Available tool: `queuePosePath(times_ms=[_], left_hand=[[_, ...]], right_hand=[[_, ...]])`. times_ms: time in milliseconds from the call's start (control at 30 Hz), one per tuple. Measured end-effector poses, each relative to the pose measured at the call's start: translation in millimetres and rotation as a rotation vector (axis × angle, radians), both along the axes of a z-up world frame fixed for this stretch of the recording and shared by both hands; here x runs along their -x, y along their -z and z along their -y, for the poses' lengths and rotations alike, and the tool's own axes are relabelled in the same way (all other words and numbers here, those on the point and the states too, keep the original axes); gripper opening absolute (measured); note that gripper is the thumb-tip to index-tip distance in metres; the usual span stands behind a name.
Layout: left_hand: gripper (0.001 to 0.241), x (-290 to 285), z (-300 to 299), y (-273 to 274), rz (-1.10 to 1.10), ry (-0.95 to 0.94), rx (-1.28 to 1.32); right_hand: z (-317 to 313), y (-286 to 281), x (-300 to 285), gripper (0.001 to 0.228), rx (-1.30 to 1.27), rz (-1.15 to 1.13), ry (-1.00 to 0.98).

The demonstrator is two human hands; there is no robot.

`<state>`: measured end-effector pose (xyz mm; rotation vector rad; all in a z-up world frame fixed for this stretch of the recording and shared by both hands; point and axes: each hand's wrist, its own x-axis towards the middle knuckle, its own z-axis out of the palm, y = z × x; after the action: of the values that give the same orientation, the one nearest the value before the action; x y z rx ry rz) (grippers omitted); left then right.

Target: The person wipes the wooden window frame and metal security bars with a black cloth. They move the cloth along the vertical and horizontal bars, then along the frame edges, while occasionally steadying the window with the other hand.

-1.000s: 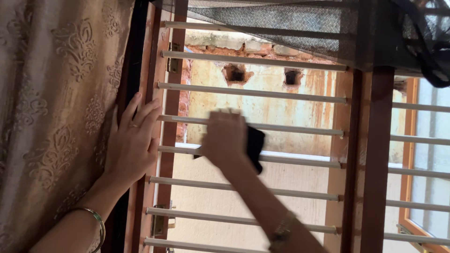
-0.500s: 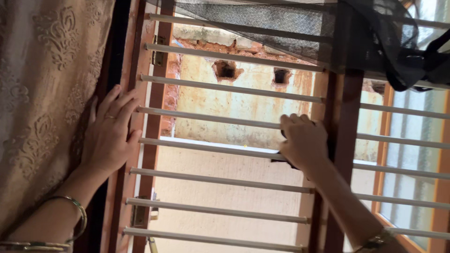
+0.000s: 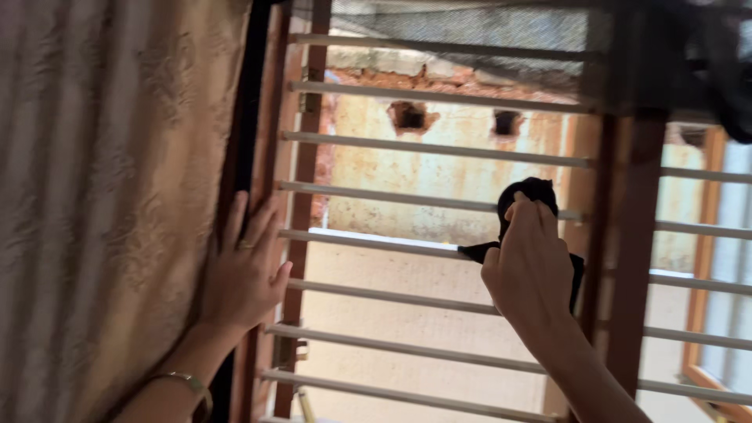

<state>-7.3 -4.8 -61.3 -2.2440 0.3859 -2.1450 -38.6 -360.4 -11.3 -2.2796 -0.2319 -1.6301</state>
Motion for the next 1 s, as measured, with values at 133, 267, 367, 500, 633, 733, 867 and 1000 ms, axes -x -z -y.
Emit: queuePosePath(times_ms=[133,267,367,500,633,733,867,1000], left_hand=[[0.081,2.1,-1.6,1.5,0.019,0.095,0.002],[0.078,1.4,-1.1,3.0,0.019,0.083,0.011],[0.078,-0.7,-1.9,4.3,0.009,0.117,0.007],[0.074,-7.9,-2.4,4.0,0.049,0.227,0.013],[0.079,-11.3,-3.8,5.7,0.039,0.239,0.017],[0.085,-11.4,-4.2,5.8,-0.006,0.225,0.033],[0.084,-9.8,-4.4,5.6,0.031,0.225,0.021],[0.091,-8.5,-6.9,7.1,-0.004,0.236,0.022]], right_hand=[[-63.7,18.0,-11.4,0.06,0.284,0.297,-0.263],[-144.0,33.3,-36.5,0.063,0.532,0.291,-0.464],[-186.6,30.9,-54.7,0.069,0.703,0.479,-0.415],[-217.7,20.4,-69.6,0.061,0.743,0.335,-0.226],[-236.0,-1.8,-74.6,0.058,0.772,-0.011,-0.003],[-239.5,-31.8,-73.3,0.046,0.569,-0.355,-0.131],[-240.2,-55.4,-67.9,0.046,0.525,-0.623,-0.232],[-251.3,-11.1,-62.8,0.047,0.698,-0.177,0.191]])
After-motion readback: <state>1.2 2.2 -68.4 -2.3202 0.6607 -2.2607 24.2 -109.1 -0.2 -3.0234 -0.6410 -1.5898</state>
